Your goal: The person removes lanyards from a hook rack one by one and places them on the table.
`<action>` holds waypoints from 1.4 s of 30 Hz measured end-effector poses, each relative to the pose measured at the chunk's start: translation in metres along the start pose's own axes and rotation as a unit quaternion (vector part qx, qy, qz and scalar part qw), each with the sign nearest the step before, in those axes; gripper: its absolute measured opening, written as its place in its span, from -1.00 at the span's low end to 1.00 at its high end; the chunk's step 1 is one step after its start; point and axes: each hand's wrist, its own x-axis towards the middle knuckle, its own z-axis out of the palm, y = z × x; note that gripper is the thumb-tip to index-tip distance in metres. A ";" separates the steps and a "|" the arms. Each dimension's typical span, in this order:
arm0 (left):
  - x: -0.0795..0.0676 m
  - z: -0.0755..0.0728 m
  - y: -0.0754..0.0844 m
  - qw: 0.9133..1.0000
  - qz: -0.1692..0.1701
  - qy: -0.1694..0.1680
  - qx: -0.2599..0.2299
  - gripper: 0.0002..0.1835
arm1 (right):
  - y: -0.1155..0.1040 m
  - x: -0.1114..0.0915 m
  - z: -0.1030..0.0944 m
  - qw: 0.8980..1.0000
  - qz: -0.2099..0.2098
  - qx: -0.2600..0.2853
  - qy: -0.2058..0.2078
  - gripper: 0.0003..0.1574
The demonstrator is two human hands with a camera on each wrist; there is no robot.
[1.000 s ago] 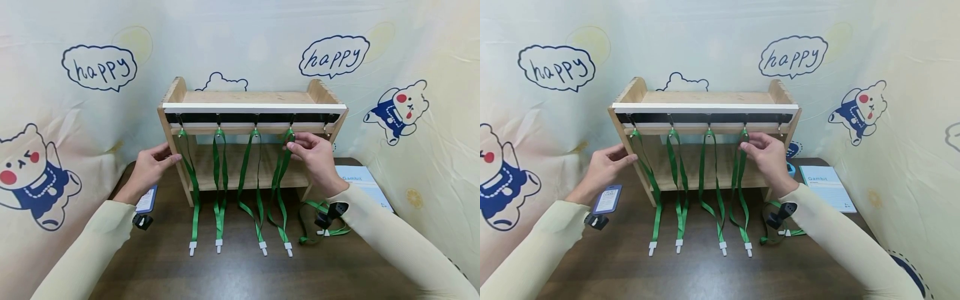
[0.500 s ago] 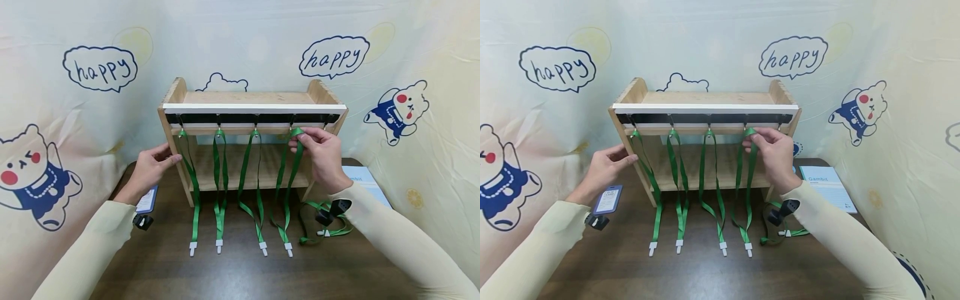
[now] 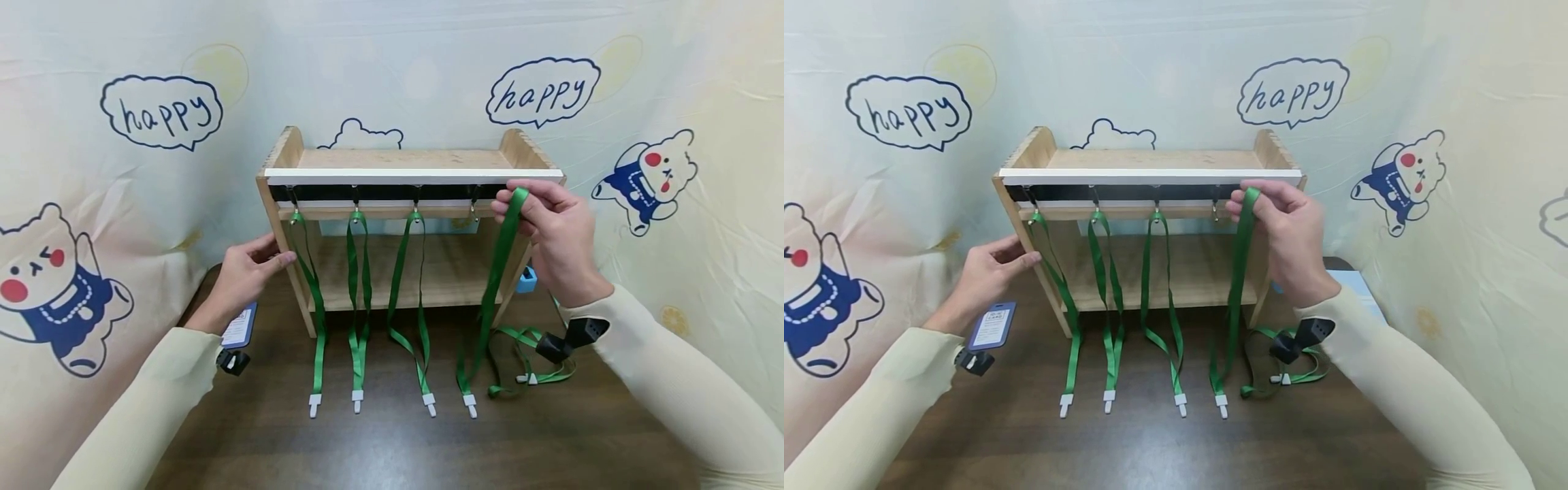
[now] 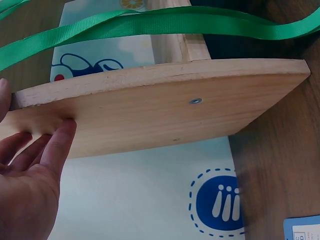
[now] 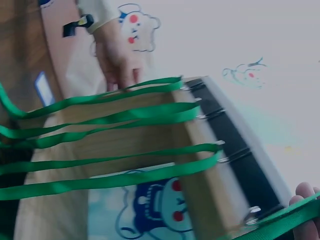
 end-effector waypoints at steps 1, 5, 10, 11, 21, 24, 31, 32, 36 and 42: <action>0.000 0.000 0.000 1.000 0.000 0.000 0.001 -0.25 | -0.004 0.001 0.001 1.000 -0.004 0.005 -0.001 -0.68; 0.000 -0.001 0.000 1.000 -0.003 -0.001 0.005 -0.25 | -0.019 0.004 0.001 0.999 -0.017 0.030 -0.006 -0.63; 0.000 -0.001 0.000 1.000 -0.004 -0.003 0.005 -0.25 | -0.030 0.009 -0.002 0.998 -0.026 0.059 -0.011 -0.61; 0.000 -0.001 0.000 1.000 -0.002 -0.002 0.003 -0.25 | -0.032 0.010 -0.003 0.998 -0.026 0.061 -0.009 -0.61; 0.001 0.000 -0.002 1.000 0.018 0.007 -0.008 -0.29 | -0.015 -0.007 -0.016 0.996 0.005 0.076 -0.037 -0.67; 0.001 0.000 -0.002 1.000 0.015 0.006 -0.009 -0.29 | 0.001 -0.022 -0.021 0.996 0.015 0.074 -0.045 -0.72; -0.002 0.001 -0.001 1.000 0.008 0.005 -0.007 -0.29 | 0.046 -0.056 -0.040 0.992 0.105 0.043 -0.056 -0.74; -0.002 0.001 -0.001 1.000 0.007 0.005 -0.007 -0.30 | 0.052 -0.060 -0.044 0.990 0.121 0.039 -0.059 -0.74; -0.002 0.002 -0.001 1.000 0.012 0.005 -0.005 -0.31 | 0.077 -0.074 -0.057 0.982 0.175 0.031 -0.066 -0.76; 0.001 0.000 0.000 1.000 0.006 0.005 -0.001 -0.29 | 0.117 -0.096 -0.075 0.966 0.251 0.002 -0.056 -0.74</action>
